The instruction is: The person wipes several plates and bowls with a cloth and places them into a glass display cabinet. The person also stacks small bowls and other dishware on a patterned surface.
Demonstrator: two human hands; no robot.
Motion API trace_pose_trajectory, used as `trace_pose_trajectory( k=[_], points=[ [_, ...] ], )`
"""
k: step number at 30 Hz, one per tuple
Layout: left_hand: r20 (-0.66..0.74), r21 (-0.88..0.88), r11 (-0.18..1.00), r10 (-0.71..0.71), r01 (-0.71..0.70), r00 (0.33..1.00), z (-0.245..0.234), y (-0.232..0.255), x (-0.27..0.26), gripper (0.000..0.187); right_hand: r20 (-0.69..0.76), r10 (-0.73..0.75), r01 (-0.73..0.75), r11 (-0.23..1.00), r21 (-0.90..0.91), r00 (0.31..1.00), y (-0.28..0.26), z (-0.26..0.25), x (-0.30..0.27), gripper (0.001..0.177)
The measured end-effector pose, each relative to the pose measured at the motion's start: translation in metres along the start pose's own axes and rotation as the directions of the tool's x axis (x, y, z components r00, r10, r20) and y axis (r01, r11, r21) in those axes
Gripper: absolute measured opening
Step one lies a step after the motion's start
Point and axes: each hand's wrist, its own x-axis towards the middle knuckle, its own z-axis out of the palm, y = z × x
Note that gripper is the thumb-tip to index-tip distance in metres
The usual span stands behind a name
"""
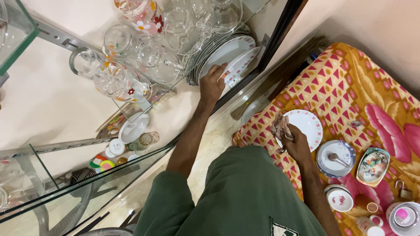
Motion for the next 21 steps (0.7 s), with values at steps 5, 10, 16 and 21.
trace_pose_trajectory(
  k=[5, 10, 16, 21],
  points=[
    [-0.005, -0.008, 1.0, -0.02, 0.02, 1.0, 0.007, -0.004, 0.002, 0.042, -0.007, 0.034, -0.034, 0.999, 0.023, 0.999, -0.003, 0.002, -0.005, 0.039],
    [0.005, 0.112, 0.994, -0.014, 0.013, 1.0, 0.008, -0.007, 0.003, 0.038, 0.007, 0.103, -0.103, 0.994, 0.034, 0.995, -0.006, 0.003, -0.009, 0.043],
    [-0.114, 0.405, 0.901, 0.217, -0.154, 0.97, 0.009, -0.014, 0.01, 0.023, 0.004, 0.072, -0.072, 0.997, -0.03, 0.997, -0.012, 0.006, -0.01, 0.041],
    [-0.179, 0.569, 0.82, 0.195, -0.061, 0.964, 0.02, -0.019, 0.011, 0.024, 0.013, 0.093, -0.093, 0.996, 0.007, 0.996, -0.011, 0.009, -0.01, 0.039]
  ],
)
